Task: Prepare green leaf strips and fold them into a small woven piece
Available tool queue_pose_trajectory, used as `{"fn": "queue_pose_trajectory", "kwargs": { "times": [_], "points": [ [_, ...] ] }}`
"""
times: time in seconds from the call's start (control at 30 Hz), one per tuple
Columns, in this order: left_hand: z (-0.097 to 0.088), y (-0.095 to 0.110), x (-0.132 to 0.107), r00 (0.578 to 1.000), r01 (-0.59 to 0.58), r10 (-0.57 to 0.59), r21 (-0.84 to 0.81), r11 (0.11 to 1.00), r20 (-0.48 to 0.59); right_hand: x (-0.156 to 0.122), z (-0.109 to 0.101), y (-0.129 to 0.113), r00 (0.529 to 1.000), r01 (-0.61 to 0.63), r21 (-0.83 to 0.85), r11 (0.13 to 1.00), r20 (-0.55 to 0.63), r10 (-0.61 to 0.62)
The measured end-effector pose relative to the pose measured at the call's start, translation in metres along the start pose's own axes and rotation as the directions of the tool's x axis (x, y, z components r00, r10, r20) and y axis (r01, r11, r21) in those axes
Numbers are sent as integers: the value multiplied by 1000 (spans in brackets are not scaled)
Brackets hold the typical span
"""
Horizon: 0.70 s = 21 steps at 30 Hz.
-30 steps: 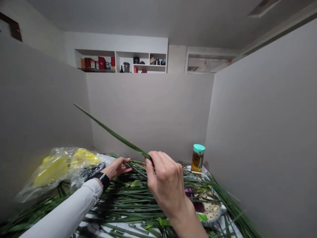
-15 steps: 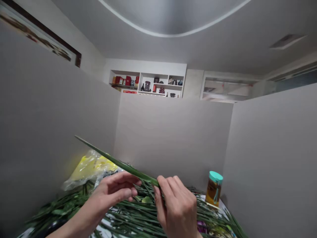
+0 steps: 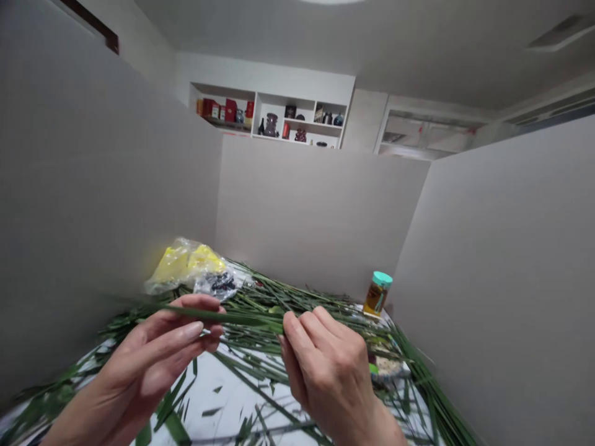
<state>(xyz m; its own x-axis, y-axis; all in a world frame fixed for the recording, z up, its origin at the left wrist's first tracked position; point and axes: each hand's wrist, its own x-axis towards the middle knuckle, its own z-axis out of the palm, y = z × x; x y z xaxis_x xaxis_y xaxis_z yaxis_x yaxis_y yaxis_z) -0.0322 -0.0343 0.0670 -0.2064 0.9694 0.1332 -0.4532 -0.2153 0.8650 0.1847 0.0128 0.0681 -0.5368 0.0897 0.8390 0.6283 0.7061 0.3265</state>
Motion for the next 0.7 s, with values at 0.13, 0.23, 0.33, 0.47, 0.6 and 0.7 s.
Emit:
{"fn": "queue_pose_trajectory", "kwargs": {
  "times": [0.13,0.23,0.33,0.47,0.6,0.7],
  "points": [
    [-8,-21,-17,999,48,-49,54,997,11,-30,-14,-16,997,-43,-46,998,58,45],
    [-11,-37,-22,999,25,-28,121,992,24,-54,-20,-27,994,-56,-23,998,92,58],
    [-15,-53,-22,999,-4,-3,163,987,40,-77,-23,-37,985,-109,52,993,143,100],
    [-23,-68,-19,999,9,-19,233,972,44,-95,-21,-42,972,-187,149,971,169,161],
    [-33,-71,-16,1000,-11,7,273,962,14,-100,-18,-35,961,-263,202,944,142,237],
    [-37,-69,-16,998,-12,26,265,964,-49,-103,-18,-27,953,-292,188,938,145,267]
  ]
}}
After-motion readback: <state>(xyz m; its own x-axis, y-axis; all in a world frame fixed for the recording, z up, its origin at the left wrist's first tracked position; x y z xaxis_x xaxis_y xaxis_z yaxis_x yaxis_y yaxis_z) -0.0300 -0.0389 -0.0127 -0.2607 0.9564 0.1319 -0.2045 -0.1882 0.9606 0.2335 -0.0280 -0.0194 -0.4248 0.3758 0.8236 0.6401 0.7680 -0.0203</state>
